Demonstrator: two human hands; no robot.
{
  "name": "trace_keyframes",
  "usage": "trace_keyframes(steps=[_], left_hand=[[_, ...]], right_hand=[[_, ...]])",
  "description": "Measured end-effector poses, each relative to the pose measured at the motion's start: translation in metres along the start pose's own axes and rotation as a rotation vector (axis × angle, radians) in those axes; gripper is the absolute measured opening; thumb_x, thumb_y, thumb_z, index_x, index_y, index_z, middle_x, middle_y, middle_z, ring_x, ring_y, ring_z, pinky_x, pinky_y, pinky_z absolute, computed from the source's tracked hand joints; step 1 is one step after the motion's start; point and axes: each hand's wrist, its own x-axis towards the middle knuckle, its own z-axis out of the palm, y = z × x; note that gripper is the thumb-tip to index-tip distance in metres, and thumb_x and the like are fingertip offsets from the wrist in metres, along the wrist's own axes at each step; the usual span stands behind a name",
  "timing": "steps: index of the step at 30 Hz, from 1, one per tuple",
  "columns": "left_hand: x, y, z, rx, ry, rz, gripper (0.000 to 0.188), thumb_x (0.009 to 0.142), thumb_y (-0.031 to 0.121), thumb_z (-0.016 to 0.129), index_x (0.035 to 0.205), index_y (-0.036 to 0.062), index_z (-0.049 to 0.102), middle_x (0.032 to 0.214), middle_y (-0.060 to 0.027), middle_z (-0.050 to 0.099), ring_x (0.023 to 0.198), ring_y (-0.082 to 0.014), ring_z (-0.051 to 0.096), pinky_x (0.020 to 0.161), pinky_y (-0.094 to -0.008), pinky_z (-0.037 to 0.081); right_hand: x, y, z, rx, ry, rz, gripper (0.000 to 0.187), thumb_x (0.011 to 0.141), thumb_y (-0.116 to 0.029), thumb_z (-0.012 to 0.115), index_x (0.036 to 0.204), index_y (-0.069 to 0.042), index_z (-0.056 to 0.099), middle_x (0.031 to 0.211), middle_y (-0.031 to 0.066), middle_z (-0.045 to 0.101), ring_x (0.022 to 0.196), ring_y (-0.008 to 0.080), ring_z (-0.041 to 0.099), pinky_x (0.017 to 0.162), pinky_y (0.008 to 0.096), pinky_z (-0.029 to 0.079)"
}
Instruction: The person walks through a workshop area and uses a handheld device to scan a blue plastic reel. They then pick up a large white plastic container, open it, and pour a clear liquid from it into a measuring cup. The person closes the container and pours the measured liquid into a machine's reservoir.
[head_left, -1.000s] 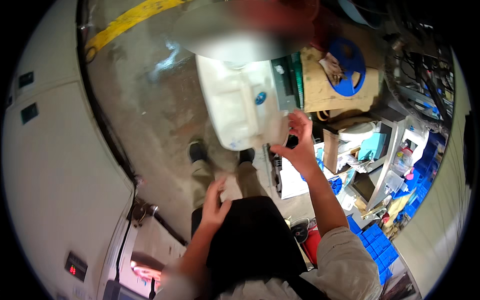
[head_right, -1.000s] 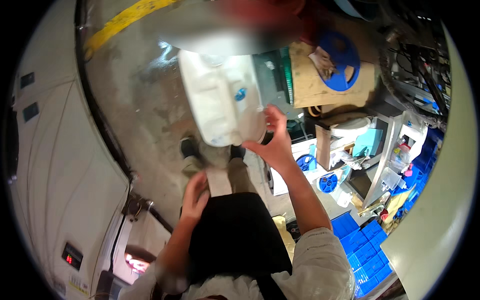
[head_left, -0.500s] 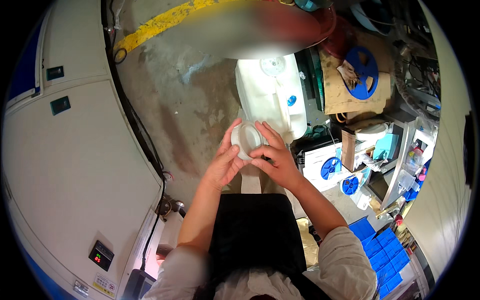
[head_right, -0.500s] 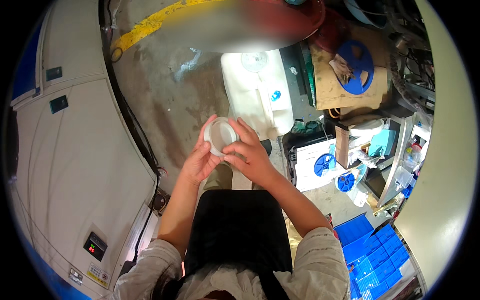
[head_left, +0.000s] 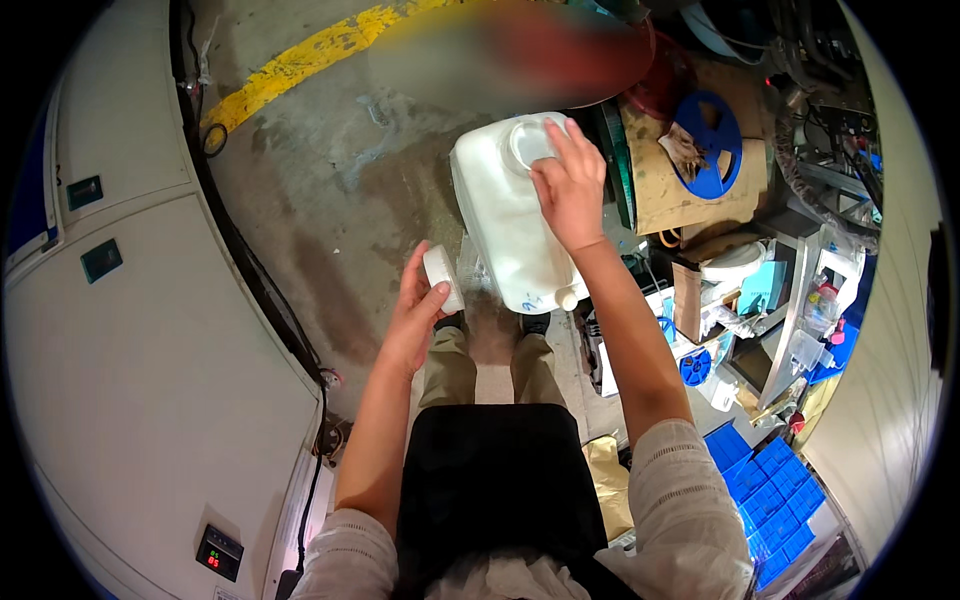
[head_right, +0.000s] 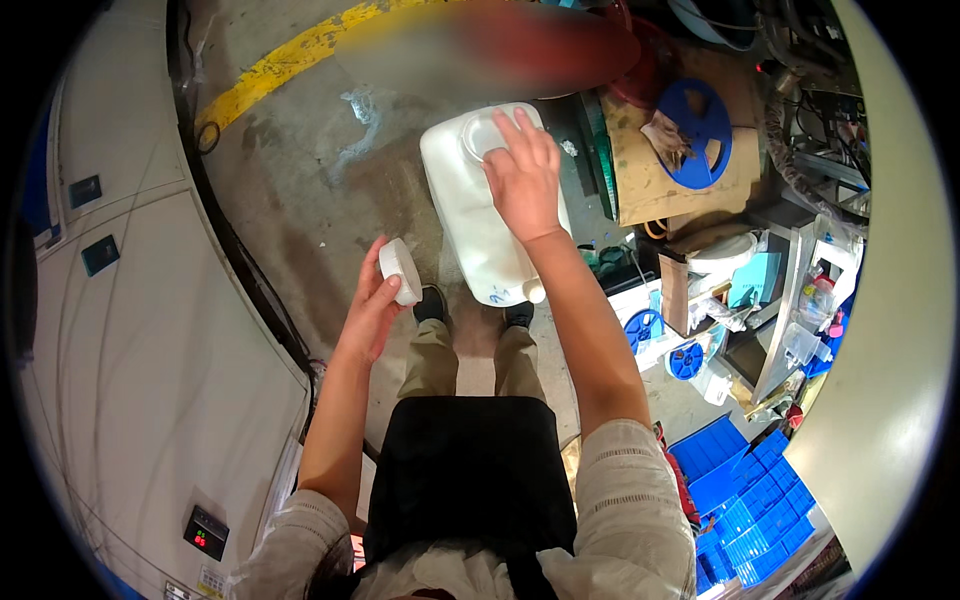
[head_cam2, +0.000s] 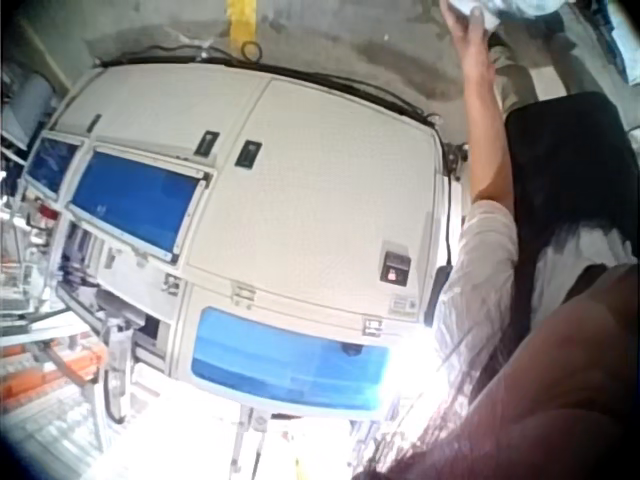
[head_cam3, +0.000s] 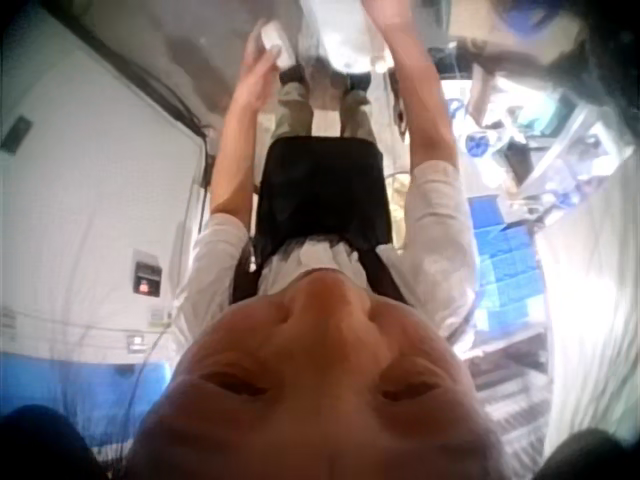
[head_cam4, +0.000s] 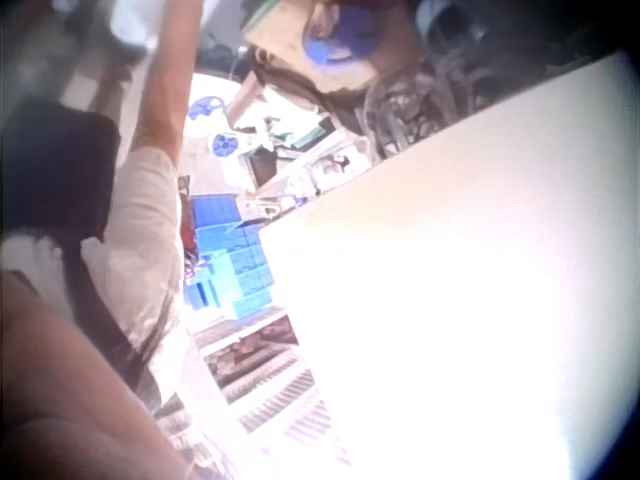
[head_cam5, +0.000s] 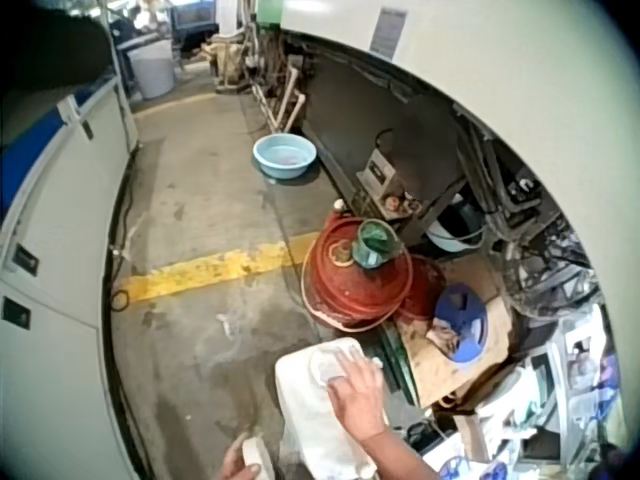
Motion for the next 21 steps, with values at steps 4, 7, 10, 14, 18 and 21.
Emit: trace_keyframes(steps=[4, 7, 10, 14, 18, 21], left_hand=[[0.009, 0.006, 0.006, 0.128, 0.021, 0.059, 0.070, 0.090, 0.022, 0.058, 0.149, 0.0207, 0.021, 0.137, -0.0090, 0.039, 0.118, -0.0204, 0.044, 0.096, -0.0377, 0.040], [0.023, 0.023, 0.026, 0.251, 0.044, 0.159, 0.070, 0.089, 0.020, 0.060, 0.148, 0.0203, 0.023, 0.134, -0.0104, 0.040, 0.115, -0.0198, 0.045, 0.096, -0.0358, 0.039], [0.063, 0.026, 0.034, 0.597, 0.084, 0.383, 0.070, 0.086, 0.024, 0.066, 0.146, 0.0195, 0.030, 0.133, -0.0144, 0.041, 0.115, -0.0234, 0.047, 0.097, -0.0375, 0.040], [0.106, 0.045, 0.065, 1.030, 0.140, 0.614, 0.072, 0.079, 0.030, 0.071, 0.142, 0.0231, 0.038, 0.131, -0.0208, 0.042, 0.116, -0.0331, 0.048, 0.098, -0.0405, 0.040], [0.129, 0.054, 0.097, 1.346, 0.192, 0.740, 0.072, 0.074, 0.033, 0.073, 0.139, 0.0284, 0.043, 0.127, -0.0240, 0.044, 0.116, -0.0407, 0.045, 0.098, -0.0434, 0.040], [0.147, 0.050, 0.120, 1.595, 0.162, 0.732, 0.070, 0.074, 0.034, 0.072, 0.137, 0.0292, 0.044, 0.129, -0.0224, 0.043, 0.121, -0.0395, 0.041, 0.098, -0.0435, 0.039]], right_hand=[[-0.008, 0.018, 0.024, -0.079, -0.082, -0.100, 0.011, 0.076, -0.010, 0.063, 0.069, -0.009, 0.055, 0.135, 0.0069, 0.049, 0.129, 0.0295, 0.040, 0.102, 0.0474, 0.034], [-0.013, 0.019, 0.023, -0.120, -0.098, -0.071, 0.009, 0.075, -0.010, 0.063, 0.069, -0.009, 0.055, 0.135, 0.0070, 0.048, 0.129, 0.0290, 0.040, 0.101, 0.0482, 0.034], [-0.014, 0.019, 0.027, -0.096, -0.068, -0.027, 0.009, 0.074, -0.010, 0.063, 0.069, -0.010, 0.056, 0.136, 0.0073, 0.048, 0.129, 0.0293, 0.040, 0.101, 0.0488, 0.034], [-0.020, 0.024, 0.020, 0.037, -0.095, 0.097, 0.021, 0.074, -0.016, 0.068, 0.094, -0.014, 0.062, 0.142, 0.0100, 0.041, 0.130, 0.0330, 0.039, 0.103, 0.0469, 0.032], [-0.055, 0.040, 0.003, 0.207, 0.054, 0.349, 0.047, 0.076, -0.017, 0.071, 0.119, -0.006, 0.055, 0.144, 0.0188, 0.034, 0.130, 0.0388, 0.035, 0.102, 0.0459, 0.033], [-0.093, 0.039, -0.027, 0.251, 0.064, 0.539, 0.048, 0.080, -0.013, 0.067, 0.123, 0.000, 0.050, 0.146, 0.0222, 0.029, 0.129, 0.0408, 0.034, 0.102, 0.0441, 0.035]])
